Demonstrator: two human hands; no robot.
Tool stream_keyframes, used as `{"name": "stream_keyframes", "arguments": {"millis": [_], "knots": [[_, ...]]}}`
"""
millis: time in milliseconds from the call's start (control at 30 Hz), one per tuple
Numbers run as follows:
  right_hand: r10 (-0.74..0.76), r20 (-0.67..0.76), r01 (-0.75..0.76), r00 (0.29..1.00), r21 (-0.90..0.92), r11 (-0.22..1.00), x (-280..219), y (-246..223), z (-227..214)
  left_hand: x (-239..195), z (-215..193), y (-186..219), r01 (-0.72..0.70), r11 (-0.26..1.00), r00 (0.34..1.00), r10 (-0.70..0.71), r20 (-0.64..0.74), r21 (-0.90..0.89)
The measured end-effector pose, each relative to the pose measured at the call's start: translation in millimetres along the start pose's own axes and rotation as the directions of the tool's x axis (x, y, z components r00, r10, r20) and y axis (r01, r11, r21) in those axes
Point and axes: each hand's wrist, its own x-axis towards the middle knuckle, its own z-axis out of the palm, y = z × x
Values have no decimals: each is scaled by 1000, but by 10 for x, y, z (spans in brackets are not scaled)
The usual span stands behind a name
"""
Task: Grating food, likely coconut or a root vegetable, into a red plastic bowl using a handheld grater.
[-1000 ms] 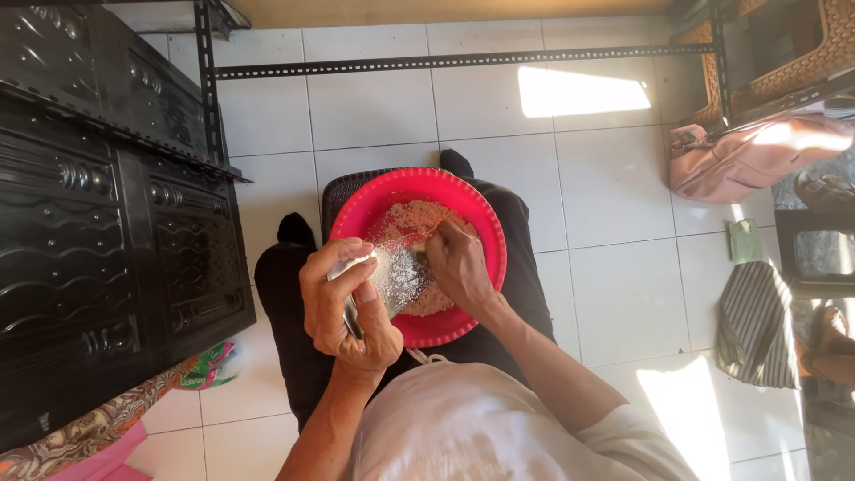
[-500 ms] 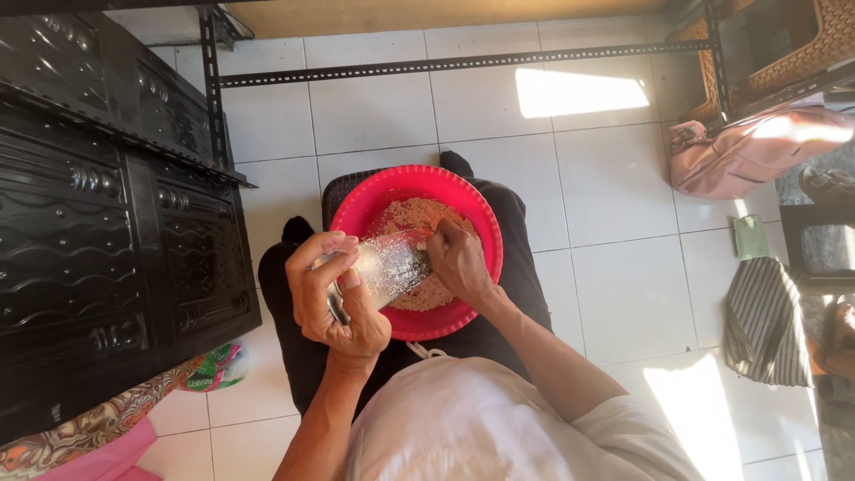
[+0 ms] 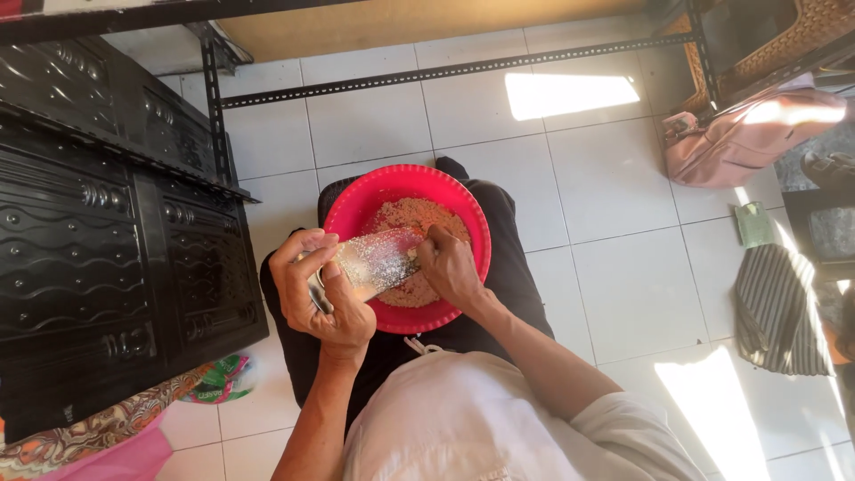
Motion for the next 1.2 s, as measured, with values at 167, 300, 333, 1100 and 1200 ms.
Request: {"name": "stream_keyframes", "arguments": {"millis": [167, 300, 333, 1100, 1200], "knots": [[-70, 21, 71, 997, -30, 997, -97, -179, -17, -34, -12, 92, -26, 998, 1000, 26, 11, 48], [-359, -22, 359, 933, -6, 933, -301, -882, -177, 23, 29, 212, -54, 996, 998, 52, 27, 75], [-367, -43, 367, 929, -22, 930, -263, -888, -186, 24, 50, 204, -67, 996, 997, 66, 28, 51], [-248, -50, 247, 968, -10, 969, 81, -78, 41, -55, 71, 212, 70, 997, 992, -67, 108, -26], [-458, 210, 500, 864, -463, 731, 224, 593, 162, -30, -5, 174, 26, 1000, 995, -26, 101, 0]]}}
